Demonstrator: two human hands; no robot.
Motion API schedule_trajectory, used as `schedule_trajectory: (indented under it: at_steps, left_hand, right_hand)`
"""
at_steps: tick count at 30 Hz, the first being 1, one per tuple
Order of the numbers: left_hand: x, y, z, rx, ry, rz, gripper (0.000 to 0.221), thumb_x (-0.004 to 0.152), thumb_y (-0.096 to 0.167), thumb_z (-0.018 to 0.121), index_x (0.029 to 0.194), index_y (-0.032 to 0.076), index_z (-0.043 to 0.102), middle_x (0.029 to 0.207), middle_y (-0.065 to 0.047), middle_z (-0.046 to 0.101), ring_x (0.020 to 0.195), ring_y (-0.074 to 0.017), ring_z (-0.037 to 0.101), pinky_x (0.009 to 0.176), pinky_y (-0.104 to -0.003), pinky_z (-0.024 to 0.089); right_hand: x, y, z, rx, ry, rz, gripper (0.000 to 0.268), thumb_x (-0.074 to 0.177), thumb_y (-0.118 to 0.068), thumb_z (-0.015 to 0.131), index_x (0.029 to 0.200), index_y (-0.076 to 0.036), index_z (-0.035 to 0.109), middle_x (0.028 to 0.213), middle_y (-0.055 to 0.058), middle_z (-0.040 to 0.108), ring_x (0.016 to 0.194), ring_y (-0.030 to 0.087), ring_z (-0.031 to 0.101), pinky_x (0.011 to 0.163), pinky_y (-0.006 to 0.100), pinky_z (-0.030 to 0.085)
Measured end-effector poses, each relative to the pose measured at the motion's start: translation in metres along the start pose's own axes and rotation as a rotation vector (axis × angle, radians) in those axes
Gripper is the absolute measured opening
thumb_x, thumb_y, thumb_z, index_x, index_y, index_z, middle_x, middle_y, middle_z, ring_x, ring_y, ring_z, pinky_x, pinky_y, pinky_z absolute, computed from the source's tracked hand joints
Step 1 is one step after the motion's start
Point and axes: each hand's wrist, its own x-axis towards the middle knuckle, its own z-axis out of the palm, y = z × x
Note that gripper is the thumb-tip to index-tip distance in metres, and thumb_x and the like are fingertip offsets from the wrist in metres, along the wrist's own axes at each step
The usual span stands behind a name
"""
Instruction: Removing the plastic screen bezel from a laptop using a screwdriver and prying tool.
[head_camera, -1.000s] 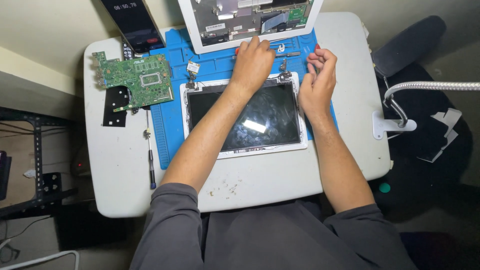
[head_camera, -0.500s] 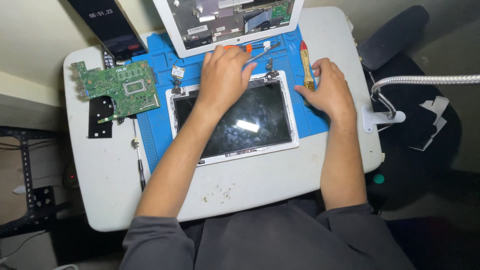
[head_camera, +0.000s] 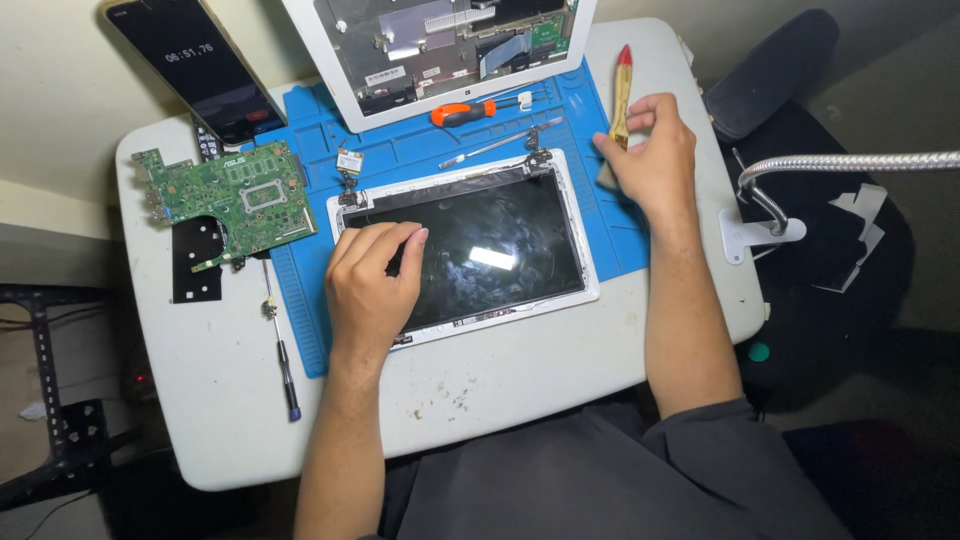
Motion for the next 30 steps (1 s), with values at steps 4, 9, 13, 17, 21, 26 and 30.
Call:
schedule_trajectory:
  at_steps: [4, 9, 13, 17, 21, 26, 30]
  left_hand:
    - [-0.01, -0.004, 0.009, -0.078, 0.016, -0.024, 0.004, 0.096, 0.009, 0.076, 0.094, 0.006, 0.078, 0.092, -0.005, 0.077, 0.084, -0.0221, 0.067, 0.074, -0.033, 0.052]
    - [-0.017, -0.011, 0.017, 0.036, 0.069, 0.076, 0.011, 0.094, 0.014, 0.08, 0.085, 0.015, 0.074, 0.082, 0.003, 0.072, 0.076, -0.0196, 0.061, 0.066, -0.034, 0.04]
    - [-0.016, -0.013, 0.013, 0.111, 0.128, 0.106, 0.012, 0.093, 0.014, 0.081, 0.084, 0.016, 0.073, 0.081, 0.003, 0.071, 0.074, -0.0203, 0.06, 0.067, -0.035, 0.039]
    - [-0.017, -0.019, 0.009, 0.044, 0.186, 0.065, 0.01, 0.093, 0.011, 0.08, 0.085, 0.013, 0.074, 0.082, 0.001, 0.071, 0.078, -0.0211, 0.06, 0.068, -0.033, 0.043]
    - [-0.012, -0.03, -0.008, 0.011, 0.263, -0.001, 0.008, 0.096, 0.011, 0.074, 0.089, 0.008, 0.075, 0.087, -0.003, 0.074, 0.078, -0.0234, 0.062, 0.071, -0.034, 0.048]
    - [-0.035, -0.047, -0.072, 0.186, 0.04, -0.417, 0.017, 0.098, 0.025, 0.074, 0.093, 0.011, 0.064, 0.091, -0.004, 0.069, 0.083, -0.0285, 0.063, 0.072, -0.043, 0.047]
    - [-0.057, -0.037, -0.122, 0.267, -0.431, -0.871, 0.037, 0.096, 0.04, 0.073, 0.098, 0.004, 0.063, 0.092, -0.018, 0.071, 0.094, -0.0438, 0.071, 0.08, -0.057, 0.054]
  right_hand:
    - [0.034, 0.01, 0.018, 0.05, 0.059, 0.137, 0.047, 0.082, -0.036, 0.091, 0.107, -0.016, 0.056, 0.1, 0.0, 0.073, 0.091, 0.016, 0.073, 0.076, 0.033, 0.057]
    - [0.071, 0.026, 0.046, -0.004, 0.122, 0.039, 0.046, 0.083, -0.045, 0.093, 0.095, -0.019, 0.056, 0.09, -0.003, 0.071, 0.085, 0.014, 0.068, 0.073, 0.035, 0.052]
    - [0.073, 0.032, 0.063, -0.006, 0.122, -0.098, 0.046, 0.086, -0.041, 0.093, 0.094, -0.017, 0.054, 0.086, -0.002, 0.067, 0.084, 0.016, 0.063, 0.075, 0.036, 0.049]
    - [0.068, 0.043, 0.075, -0.017, 0.157, -0.216, 0.045, 0.091, -0.038, 0.095, 0.093, -0.015, 0.057, 0.085, 0.0, 0.068, 0.081, 0.016, 0.063, 0.074, 0.034, 0.049]
    - [0.057, 0.042, 0.063, -0.087, 0.207, -0.438, 0.046, 0.097, -0.025, 0.095, 0.102, -0.006, 0.054, 0.099, 0.012, 0.058, 0.093, 0.031, 0.055, 0.083, 0.042, 0.043]
    - [-0.029, -0.042, 0.041, 0.133, 0.112, -0.593, 0.028, 0.103, 0.001, 0.075, 0.115, 0.001, 0.049, 0.12, 0.018, 0.044, 0.084, 0.027, 0.052, 0.073, 0.036, 0.046]
    - [-0.064, -0.034, 0.063, 0.2, -0.066, -0.654, 0.023, 0.098, 0.001, 0.081, 0.109, 0.0, 0.06, 0.114, 0.015, 0.054, 0.085, 0.033, 0.061, 0.07, 0.036, 0.056]
